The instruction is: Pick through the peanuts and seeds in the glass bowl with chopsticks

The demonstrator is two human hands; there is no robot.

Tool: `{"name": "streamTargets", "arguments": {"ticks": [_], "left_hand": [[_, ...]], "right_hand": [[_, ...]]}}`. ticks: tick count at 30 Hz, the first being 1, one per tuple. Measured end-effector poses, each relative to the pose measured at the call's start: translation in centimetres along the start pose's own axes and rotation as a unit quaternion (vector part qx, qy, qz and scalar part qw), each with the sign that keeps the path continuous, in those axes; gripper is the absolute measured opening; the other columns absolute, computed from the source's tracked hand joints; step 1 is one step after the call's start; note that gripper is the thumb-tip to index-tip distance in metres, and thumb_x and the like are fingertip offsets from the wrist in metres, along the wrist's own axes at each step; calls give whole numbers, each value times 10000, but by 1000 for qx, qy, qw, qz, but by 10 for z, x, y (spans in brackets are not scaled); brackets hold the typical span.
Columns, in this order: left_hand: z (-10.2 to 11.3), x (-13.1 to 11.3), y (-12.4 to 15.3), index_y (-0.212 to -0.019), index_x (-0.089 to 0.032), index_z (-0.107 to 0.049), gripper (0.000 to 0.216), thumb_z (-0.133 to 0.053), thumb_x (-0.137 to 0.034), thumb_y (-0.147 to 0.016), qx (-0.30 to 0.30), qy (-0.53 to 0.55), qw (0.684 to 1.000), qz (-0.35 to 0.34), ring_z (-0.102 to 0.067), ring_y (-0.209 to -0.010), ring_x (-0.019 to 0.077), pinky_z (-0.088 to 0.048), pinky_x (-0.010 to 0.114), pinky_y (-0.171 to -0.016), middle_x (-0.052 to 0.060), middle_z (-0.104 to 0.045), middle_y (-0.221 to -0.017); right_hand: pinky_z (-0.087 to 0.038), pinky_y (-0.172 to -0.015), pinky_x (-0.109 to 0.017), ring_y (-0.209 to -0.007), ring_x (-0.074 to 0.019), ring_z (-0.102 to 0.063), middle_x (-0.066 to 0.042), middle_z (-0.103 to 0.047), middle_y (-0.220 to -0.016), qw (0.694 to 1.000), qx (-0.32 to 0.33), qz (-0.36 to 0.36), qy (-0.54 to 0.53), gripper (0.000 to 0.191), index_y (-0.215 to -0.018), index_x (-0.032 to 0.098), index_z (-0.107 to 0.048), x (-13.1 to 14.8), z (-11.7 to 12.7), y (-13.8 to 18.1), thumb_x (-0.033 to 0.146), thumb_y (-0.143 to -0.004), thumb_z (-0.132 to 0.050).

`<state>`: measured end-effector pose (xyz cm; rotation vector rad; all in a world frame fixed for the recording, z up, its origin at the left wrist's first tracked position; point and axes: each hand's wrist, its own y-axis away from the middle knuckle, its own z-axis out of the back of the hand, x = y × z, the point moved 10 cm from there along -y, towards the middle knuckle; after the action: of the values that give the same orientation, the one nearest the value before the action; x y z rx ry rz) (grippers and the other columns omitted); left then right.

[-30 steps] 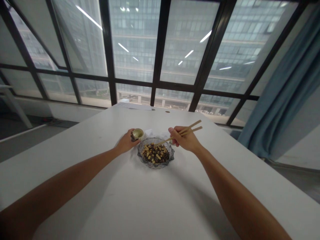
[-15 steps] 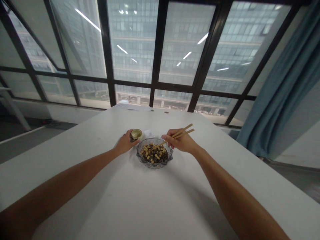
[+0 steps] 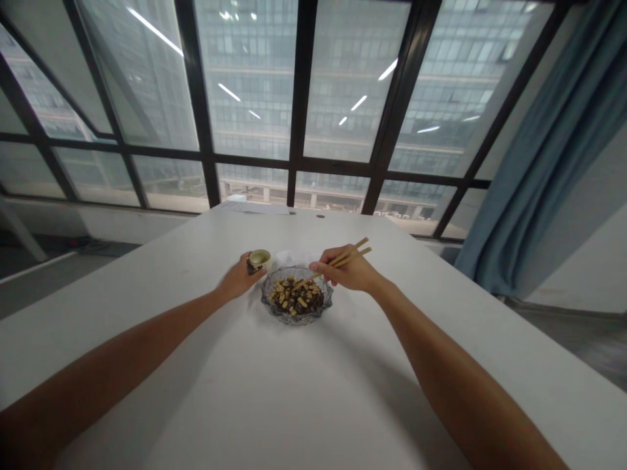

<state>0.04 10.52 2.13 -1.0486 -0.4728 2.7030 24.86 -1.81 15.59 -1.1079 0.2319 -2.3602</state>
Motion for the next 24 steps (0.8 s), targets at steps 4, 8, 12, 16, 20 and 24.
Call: {"name": "streamTargets", "arguments": {"ticks": [4, 8, 12, 16, 20, 24], "left_hand": [[-3, 1, -1, -1452, -167, -384, 729, -659, -522, -878, 5, -5, 1000, -12, -623, -1249, 316, -487, 428, -1039, 175, -623, -1382], [-4, 4, -3, -1440, -184, -401, 713, -656, -539, -877, -3, -1, 1000, -15, -627, -1232, 307, -484, 439, -1049, 168, -628, -1372], [-5, 5, -4, -1420, -186, -426, 698, -672, -534, -867, -8, 14, 1000, -24, -639, -1205, 310, -497, 453, -1030, 168, -646, -1336], [-3, 6, -5, -1394, -203, -454, 698, -720, -524, -833, -20, 32, 999, -33, -646, -1191, 299, -500, 437, -1025, 154, -657, -1315], [-2, 6, -5, -1361, -209, -484, 690, -741, -537, -810, -18, 43, 998, -33, -655, -1173, 293, -513, 414, -1001, 145, -670, -1288], [-1, 4, -4, -1334, -215, -506, 680, -746, -557, -797, -17, 46, 998, -34, -667, -1147, 288, -526, 400, -967, 138, -680, -1262]], "right_hand": [[-440, -392, -213, -415, -118, -565, -45, -659, -535, 1000, -1, -3, 2, 475, -690, 149, -704, -3, 1, 0, 613, -789, -734], [-446, -396, -212, -417, -123, -578, -48, -665, -539, 1000, -4, -6, 2, 490, -670, 158, -678, -4, 0, 0, 629, -797, -720], [-433, -387, -206, -415, -124, -583, -50, -667, -536, 1000, -12, -9, 5, 503, -638, 169, -653, -2, 1, 0, 640, -804, -707], [-425, -376, -204, -398, -116, -567, -49, -668, -528, 1000, -24, -10, 6, 528, -624, 173, -640, -2, 4, 0, 666, -807, -691], [-416, -364, -198, -385, -107, -554, -47, -656, -511, 999, -37, -14, -23, 574, -626, 168, -634, -4, 7, 0, 713, -805, -666], [-418, -345, -200, -358, -103, -539, -41, -643, -488, 995, -60, -39, -73, 610, -628, 164, -636, -11, 14, -1, 759, -751, -690]]}}
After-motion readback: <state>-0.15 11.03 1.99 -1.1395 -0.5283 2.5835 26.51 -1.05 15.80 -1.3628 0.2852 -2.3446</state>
